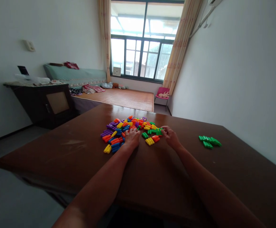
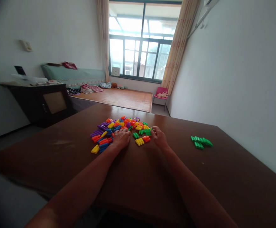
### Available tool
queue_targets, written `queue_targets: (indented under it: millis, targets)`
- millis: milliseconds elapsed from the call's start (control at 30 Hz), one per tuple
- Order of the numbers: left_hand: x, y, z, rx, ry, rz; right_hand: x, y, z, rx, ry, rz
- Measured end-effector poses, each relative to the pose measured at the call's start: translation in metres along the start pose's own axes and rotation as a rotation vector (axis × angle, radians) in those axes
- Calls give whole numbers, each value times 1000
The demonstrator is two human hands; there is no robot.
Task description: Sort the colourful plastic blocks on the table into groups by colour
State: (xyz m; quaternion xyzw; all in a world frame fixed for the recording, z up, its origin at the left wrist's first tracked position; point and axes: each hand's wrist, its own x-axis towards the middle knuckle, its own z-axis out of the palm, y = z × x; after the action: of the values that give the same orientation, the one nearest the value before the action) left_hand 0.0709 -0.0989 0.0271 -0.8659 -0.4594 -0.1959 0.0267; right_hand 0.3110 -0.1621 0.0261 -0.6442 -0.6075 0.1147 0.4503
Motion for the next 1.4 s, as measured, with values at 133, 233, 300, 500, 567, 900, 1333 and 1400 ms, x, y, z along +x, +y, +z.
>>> queue_targets:
  millis: [133, 233, 300, 500, 567, 900, 1333, 1400]
  targets:
    - [1, 7, -5, -40, -5, 86, -26, 44, -32, -105, 1, 127]
    - [7, 12, -3, -64, -48, 201, -35, 63, -47, -258, -22, 148]
    - [12, 15, 2, -69, -101, 282, -34, 66, -55, -341, -9, 126]
    - [21, 16, 11, -78, -168, 315, -36, 61, -63, -318, -154, -67]
    - [22, 15, 6, -34, -210, 248, -38, 60, -63, -324, -245, -111]
    - [16, 100, -6, 17, -122, 278, -35, 68, -69, -270, -209, 51]
    - [12, 109, 48, -457, -130, 304, -37, 64, -74, -130, -356, 13]
    - [11, 111, 52, -518, -114, 304, -38, 58, -75, -127, -389, -20]
